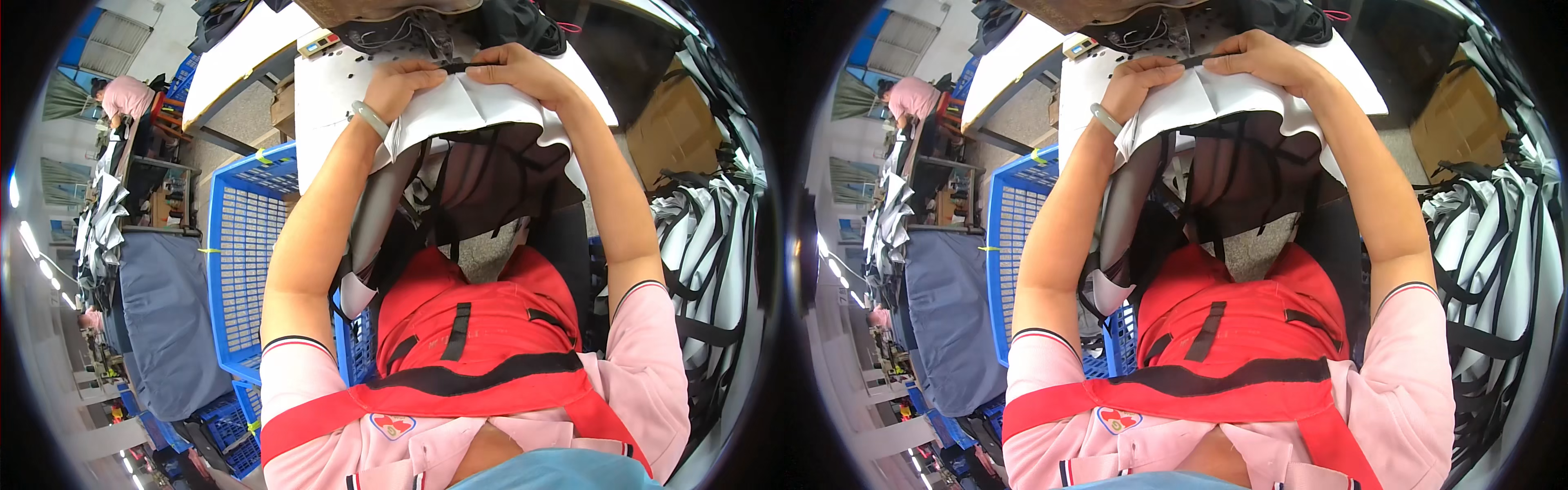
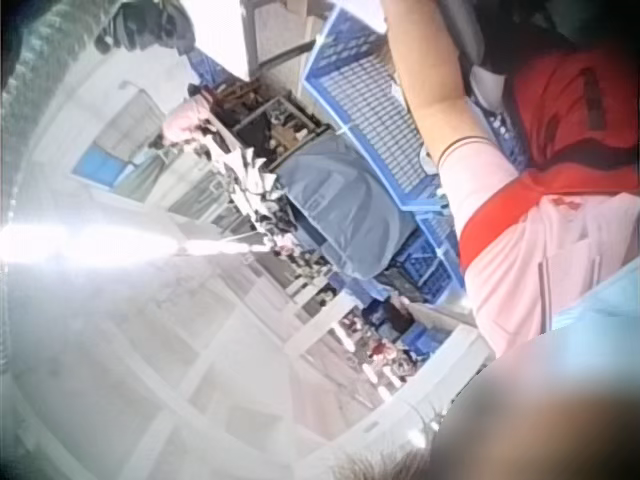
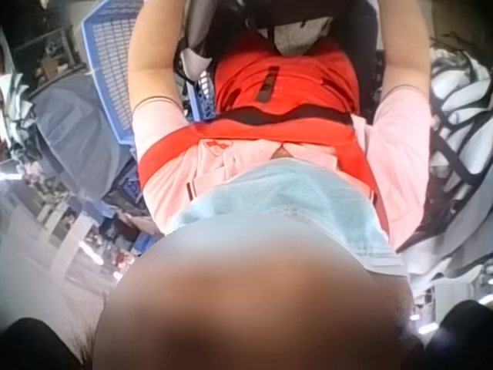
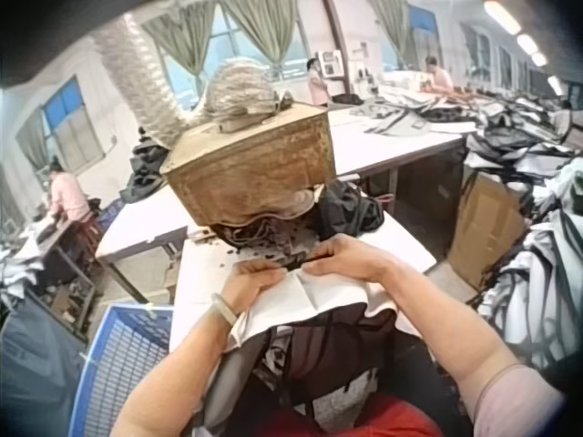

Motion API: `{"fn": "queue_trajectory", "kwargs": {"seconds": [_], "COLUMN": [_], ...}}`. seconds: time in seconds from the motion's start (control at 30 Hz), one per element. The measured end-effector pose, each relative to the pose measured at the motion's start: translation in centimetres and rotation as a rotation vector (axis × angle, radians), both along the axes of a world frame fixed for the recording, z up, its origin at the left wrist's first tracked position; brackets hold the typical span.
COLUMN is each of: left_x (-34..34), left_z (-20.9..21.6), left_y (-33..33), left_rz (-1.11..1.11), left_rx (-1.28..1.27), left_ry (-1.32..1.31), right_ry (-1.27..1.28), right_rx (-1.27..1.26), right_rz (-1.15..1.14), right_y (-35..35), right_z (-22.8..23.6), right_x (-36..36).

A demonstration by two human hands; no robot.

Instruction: Assembling and sewing components of a backpack using an industrial sewing machine.

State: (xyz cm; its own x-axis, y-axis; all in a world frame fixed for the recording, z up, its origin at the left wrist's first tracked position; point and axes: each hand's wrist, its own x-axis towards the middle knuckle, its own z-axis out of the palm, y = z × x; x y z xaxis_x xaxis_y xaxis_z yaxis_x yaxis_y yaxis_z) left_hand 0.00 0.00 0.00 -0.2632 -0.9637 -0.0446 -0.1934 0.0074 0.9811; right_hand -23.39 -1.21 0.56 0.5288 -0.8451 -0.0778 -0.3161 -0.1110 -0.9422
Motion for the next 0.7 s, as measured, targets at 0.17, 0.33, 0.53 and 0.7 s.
{"fn": "queue_trajectory", "kwargs": {"seconds": [0.17,0.33,0.53,0.7], "left_x": [0.4,1.1,-1.7,-4.1], "left_z": [-0.7,0.0,-2.4,-6.7], "left_y": [-1.5,-2.0,3.3,7.0], "left_rz": [-0.022,0.049,-0.253,-0.391], "left_rx": [-0.101,-0.159,-0.231,-0.231], "left_ry": [0.082,0.109,-0.499,-0.684], "right_ry": [0.023,0.016,0.217,0.448], "right_rx": [-0.118,-0.214,-0.498,-0.579], "right_rz": [-0.043,-0.268,-0.276,0.216], "right_y": [-0.7,-0.2,9.4,22.1], "right_z": [0.7,0.0,-4.1,-5.9], "right_x": [0.3,-1.1,-0.4,6.1]}}
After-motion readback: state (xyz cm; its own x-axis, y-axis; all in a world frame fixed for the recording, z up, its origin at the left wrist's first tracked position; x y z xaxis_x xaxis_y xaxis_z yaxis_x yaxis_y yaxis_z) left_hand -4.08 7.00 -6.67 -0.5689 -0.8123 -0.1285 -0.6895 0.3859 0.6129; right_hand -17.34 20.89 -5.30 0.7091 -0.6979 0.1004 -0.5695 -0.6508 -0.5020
